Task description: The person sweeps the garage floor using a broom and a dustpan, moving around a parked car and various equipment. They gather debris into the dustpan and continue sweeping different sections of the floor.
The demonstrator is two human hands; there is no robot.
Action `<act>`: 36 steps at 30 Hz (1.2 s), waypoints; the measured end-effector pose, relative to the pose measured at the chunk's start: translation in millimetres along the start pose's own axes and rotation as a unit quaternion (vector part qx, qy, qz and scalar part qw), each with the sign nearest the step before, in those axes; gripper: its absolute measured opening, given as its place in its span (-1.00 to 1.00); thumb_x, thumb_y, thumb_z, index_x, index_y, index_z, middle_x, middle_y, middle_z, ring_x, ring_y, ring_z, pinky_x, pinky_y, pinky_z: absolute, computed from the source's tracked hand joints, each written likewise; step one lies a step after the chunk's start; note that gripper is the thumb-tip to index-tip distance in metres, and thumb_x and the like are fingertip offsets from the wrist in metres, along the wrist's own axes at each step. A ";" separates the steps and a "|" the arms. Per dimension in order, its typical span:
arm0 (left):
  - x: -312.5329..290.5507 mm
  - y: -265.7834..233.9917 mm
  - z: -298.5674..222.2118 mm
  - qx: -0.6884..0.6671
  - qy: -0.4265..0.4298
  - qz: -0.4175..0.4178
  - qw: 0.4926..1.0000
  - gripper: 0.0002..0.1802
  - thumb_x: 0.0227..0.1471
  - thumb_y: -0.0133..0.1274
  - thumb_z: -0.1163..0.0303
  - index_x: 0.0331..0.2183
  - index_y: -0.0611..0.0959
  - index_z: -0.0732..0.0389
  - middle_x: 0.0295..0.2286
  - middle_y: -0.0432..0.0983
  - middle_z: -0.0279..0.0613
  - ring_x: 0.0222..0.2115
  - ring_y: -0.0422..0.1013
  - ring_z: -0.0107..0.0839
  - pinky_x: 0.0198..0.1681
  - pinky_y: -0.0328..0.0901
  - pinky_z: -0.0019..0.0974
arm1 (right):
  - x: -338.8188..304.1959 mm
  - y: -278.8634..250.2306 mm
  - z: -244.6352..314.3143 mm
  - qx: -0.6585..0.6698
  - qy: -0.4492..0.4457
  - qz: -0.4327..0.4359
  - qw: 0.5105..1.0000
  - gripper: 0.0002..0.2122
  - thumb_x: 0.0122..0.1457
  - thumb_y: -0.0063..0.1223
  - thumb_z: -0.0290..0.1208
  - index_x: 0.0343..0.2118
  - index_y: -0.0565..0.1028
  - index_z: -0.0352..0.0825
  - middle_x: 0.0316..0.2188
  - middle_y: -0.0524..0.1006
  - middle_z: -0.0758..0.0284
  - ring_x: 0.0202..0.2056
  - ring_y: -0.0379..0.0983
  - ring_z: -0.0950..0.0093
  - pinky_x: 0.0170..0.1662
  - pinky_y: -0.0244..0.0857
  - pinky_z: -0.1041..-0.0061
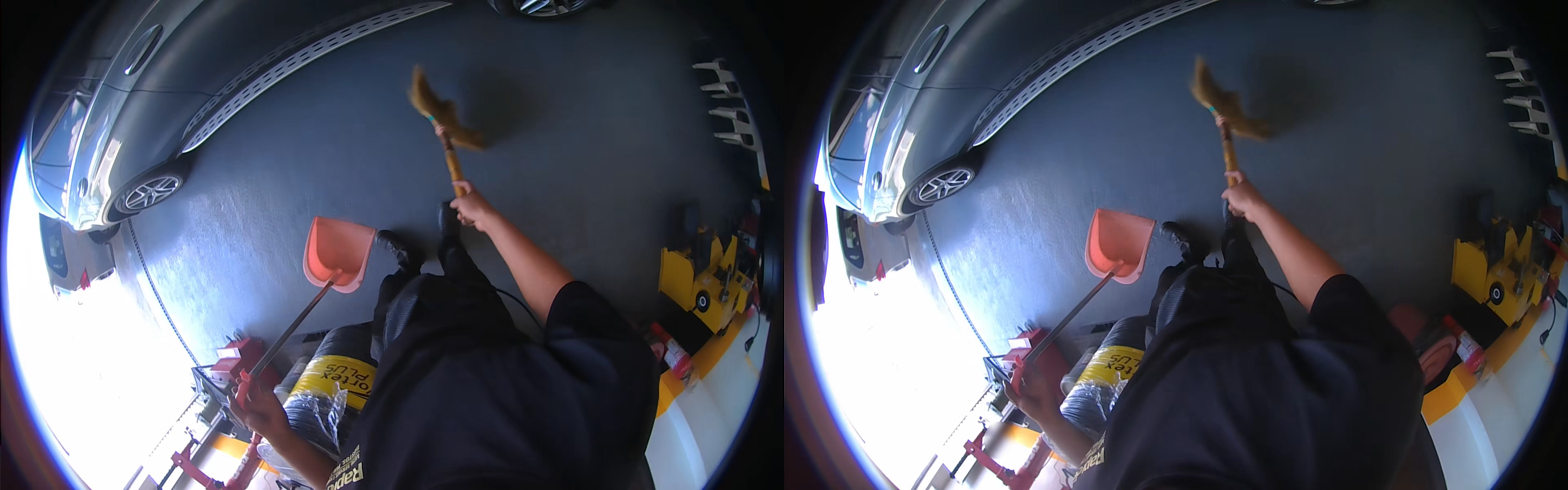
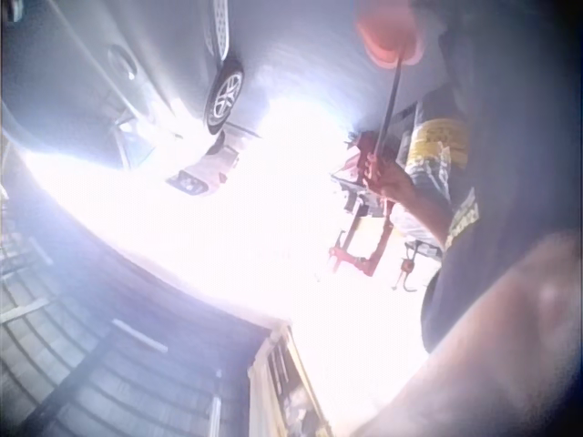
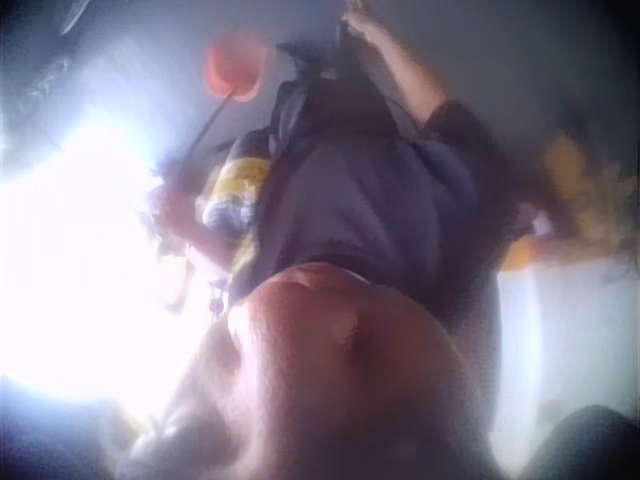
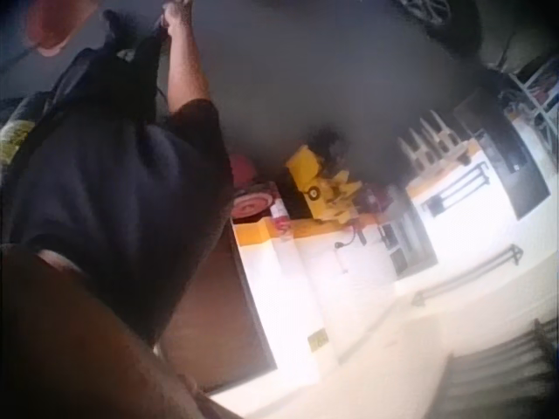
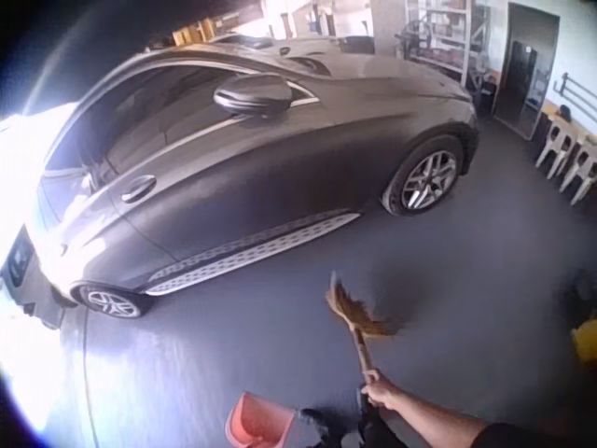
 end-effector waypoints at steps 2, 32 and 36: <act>19.1 -4.8 0.5 -0.003 -0.003 -0.048 0.999 -0.63 0.26 -0.05 0.22 -0.23 0.62 0.38 -0.13 0.56 0.06 0.00 0.43 -0.11 0.16 0.31 -0.10 | -22.4 45.2 -2.3 0.005 0.016 0.099 0.995 -0.45 0.14 0.03 -0.60 0.19 0.29 0.02 -0.47 0.34 0.36 -0.62 0.29 0.60 -0.68 0.13 0.61; 200.6 279.0 152.4 0.944 0.161 0.052 0.284 -0.59 0.19 0.10 0.12 -0.06 0.64 0.19 -0.06 0.51 0.02 -0.04 0.42 -0.12 0.15 0.23 -0.18 | 321.1 128.3 291.7 0.238 0.110 0.183 0.948 -0.87 0.23 -0.02 -0.40 -0.46 0.35 -0.23 -0.62 0.37 0.43 -0.64 0.29 0.65 -0.59 0.18 0.64; 225.6 358.2 235.9 0.923 0.123 0.135 0.338 -0.63 0.19 0.10 0.10 -0.15 0.71 0.17 -0.07 0.53 0.04 -0.03 0.42 -0.17 0.14 0.21 -0.16 | 345.4 -26.4 339.8 0.360 0.094 0.129 0.919 -0.89 0.25 0.00 -0.43 -0.28 0.35 -0.33 -0.52 0.41 0.36 -0.65 0.28 0.65 -0.55 0.24 0.65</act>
Point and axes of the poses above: each hand's wrist, its own x-axis towards the middle knuckle, its own y-axis out of the palm, z = x × y, the point moved 6 cm from there along x, towards the middle knuckle
